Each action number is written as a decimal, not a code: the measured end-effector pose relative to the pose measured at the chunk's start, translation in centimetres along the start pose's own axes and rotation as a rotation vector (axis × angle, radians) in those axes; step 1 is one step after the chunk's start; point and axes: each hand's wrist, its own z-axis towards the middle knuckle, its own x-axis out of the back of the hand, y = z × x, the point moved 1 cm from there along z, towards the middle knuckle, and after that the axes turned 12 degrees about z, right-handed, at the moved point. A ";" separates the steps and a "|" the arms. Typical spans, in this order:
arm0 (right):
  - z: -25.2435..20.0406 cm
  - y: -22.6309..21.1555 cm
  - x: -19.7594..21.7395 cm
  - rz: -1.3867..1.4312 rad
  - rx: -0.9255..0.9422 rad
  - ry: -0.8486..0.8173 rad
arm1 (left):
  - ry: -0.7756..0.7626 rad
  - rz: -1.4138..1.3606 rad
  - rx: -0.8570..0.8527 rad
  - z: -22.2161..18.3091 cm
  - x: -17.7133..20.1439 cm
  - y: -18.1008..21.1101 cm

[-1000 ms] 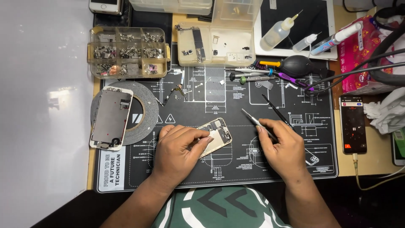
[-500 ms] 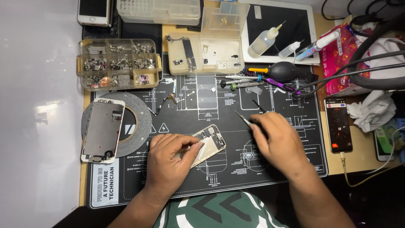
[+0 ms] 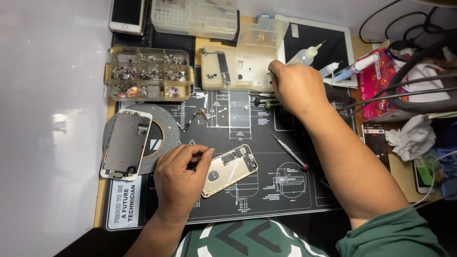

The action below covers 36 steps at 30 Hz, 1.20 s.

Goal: A technician uses precision tools to disassemble or reassemble the internal components of a mobile phone on a specialized repair mat.

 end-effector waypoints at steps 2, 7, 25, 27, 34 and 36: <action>0.7 0.3 -0.7 -0.010 -0.030 -0.020 | -0.018 0.008 -0.001 -0.1 -0.3 -0.4; 0.7 -0.8 0.7 -0.011 -0.019 0.023 | -0.016 -0.022 -0.008 -0.2 -0.8 -0.6; -10.7 -4.7 3.0 0.541 0.134 0.179 | -0.081 -0.052 -0.147 -0.6 -0.9 -0.4; -13.7 -6.7 2.4 0.708 -0.147 0.063 | -0.155 0.069 -0.195 -0.8 -1.0 -0.1; -17.4 -8.1 -0.2 0.808 -0.286 0.042 | -0.250 0.104 -0.241 -2.2 -0.7 0.3; -17.5 -8.1 -0.6 0.750 -0.288 -0.037 | -0.319 0.148 -0.168 -3.2 -0.7 0.4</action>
